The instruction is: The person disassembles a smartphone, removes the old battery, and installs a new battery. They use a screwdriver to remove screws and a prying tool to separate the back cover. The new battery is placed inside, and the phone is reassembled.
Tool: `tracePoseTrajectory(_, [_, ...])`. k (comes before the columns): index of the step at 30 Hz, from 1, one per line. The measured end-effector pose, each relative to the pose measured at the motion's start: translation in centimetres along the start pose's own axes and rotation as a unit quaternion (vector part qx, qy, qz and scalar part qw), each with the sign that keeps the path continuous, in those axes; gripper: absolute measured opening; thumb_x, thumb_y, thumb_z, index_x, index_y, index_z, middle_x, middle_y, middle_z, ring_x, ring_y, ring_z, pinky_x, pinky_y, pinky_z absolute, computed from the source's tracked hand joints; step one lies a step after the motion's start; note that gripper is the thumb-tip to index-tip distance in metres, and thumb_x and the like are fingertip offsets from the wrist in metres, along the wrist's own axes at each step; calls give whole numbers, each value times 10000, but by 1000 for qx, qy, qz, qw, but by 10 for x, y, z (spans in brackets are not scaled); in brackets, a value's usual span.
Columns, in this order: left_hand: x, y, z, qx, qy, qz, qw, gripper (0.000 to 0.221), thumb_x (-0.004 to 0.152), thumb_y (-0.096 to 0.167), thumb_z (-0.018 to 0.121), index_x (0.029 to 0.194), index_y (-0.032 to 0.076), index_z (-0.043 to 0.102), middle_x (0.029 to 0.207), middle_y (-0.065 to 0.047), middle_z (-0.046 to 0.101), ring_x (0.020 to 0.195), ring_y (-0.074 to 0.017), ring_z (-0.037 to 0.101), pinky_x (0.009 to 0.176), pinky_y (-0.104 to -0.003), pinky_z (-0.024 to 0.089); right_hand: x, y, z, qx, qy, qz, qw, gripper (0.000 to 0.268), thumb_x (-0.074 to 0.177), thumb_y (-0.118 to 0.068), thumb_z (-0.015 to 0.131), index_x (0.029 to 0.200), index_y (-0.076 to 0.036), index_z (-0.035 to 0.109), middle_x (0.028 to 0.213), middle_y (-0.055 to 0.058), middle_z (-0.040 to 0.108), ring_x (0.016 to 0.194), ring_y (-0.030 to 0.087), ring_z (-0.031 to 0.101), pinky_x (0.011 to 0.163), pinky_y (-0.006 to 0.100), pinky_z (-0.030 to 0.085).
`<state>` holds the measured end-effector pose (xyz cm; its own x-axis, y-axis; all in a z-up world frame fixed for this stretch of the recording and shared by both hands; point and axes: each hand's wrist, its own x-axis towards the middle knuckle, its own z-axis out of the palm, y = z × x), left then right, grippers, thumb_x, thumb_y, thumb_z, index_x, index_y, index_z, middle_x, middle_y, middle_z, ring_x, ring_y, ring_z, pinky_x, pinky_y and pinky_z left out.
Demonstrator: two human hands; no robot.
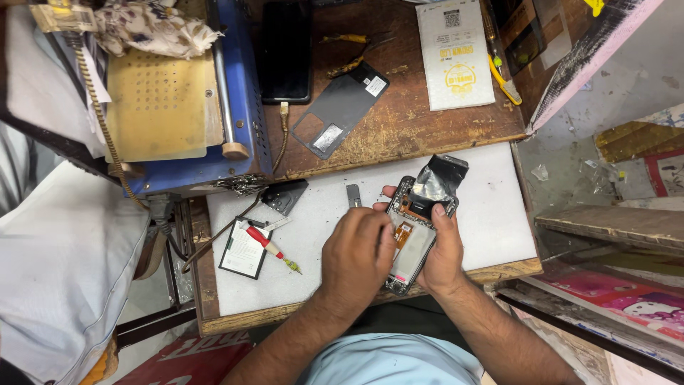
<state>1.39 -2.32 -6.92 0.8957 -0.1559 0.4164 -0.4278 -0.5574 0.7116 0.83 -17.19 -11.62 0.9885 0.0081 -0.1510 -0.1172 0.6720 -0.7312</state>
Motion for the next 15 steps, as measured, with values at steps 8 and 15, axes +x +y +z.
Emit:
tracePoseTrajectory(8, [-8,-15,3,-248,-68,-195,947,69,984,63,648,1016,1,651,948,-48,611,745,-89,593,657,-250,511,1,0,-6,23,14,41,999,631,1043,-490,420,1436,2,448,1399,245,561,1185,339,637,960,518,594])
tracePoseTrajectory(15, [-6,-30,0,-361,-98,-283,883,100,1044,108,637,1082,17,655,968,-58,654,819,-74,573,729,-229,502,1,0,-9,24,26,61,997,645,1039,-491,433,1433,17,481,1374,233,596,1153,316,649,970,488,574])
